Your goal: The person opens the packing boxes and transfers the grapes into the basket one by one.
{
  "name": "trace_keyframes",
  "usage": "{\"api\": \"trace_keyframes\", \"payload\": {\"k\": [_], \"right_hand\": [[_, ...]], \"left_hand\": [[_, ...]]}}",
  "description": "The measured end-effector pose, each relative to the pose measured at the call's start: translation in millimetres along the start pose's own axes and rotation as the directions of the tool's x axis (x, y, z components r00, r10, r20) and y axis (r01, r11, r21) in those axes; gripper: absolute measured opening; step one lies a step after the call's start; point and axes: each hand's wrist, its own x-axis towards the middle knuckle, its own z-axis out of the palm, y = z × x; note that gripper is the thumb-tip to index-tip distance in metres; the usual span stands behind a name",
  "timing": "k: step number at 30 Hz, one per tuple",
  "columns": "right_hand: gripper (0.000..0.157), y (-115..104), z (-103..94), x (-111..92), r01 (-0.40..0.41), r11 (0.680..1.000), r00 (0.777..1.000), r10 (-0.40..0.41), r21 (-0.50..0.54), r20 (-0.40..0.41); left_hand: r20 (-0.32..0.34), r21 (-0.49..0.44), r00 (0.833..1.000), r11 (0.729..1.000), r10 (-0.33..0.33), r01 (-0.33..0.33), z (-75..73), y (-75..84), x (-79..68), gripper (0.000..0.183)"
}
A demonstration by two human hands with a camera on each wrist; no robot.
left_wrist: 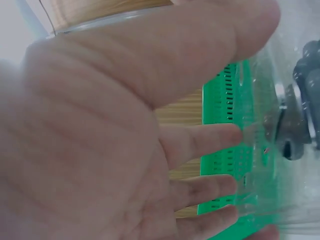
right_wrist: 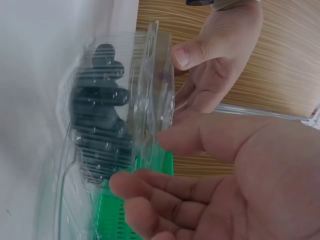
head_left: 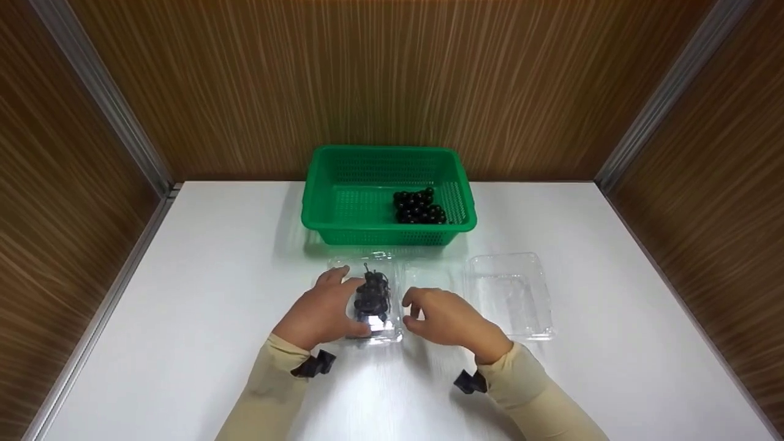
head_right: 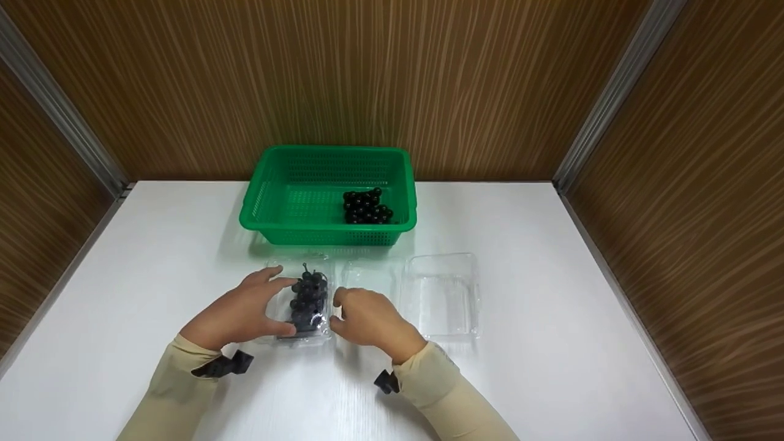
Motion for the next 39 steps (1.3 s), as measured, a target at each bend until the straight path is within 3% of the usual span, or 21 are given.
{"api": "trace_keyframes", "payload": {"k": [7, 12, 21, 33, 39], "right_hand": [[0.022, 4, 0.3, 1, -0.120, 0.970, 0.992, 0.109, 0.212, 0.066], [0.020, 8, 2.9, 3, -0.167, 0.950, 0.985, 0.148, 0.264, 0.090], [0.017, 8, -0.7, 0, -0.151, 0.950, 0.988, 0.144, 0.272, 0.047], [0.023, 8, -5.7, 1, -0.149, 0.965, 0.988, 0.139, 0.215, 0.063], [0.015, 9, -3.7, 1, -0.173, 0.960, 0.984, 0.156, 0.220, 0.089]], "left_hand": [[-0.018, 0.010, 0.999, 0.999, 0.030, -0.030, 6.0, 2.7, 3.7, 0.084], [-0.012, 0.035, 0.998, 0.998, 0.058, -0.057, 10.9, 5.9, 3.6, 0.083], [-0.003, 0.034, 0.998, 0.998, 0.060, -0.060, 12.5, 3.6, 4.5, 0.082], [-0.017, 0.032, 0.998, 0.998, 0.055, -0.055, 10.5, 1.1, 6.4, 0.082], [-0.009, 0.033, 0.998, 0.998, 0.055, -0.054, 10.7, 1.8, 5.5, 0.082]]}}
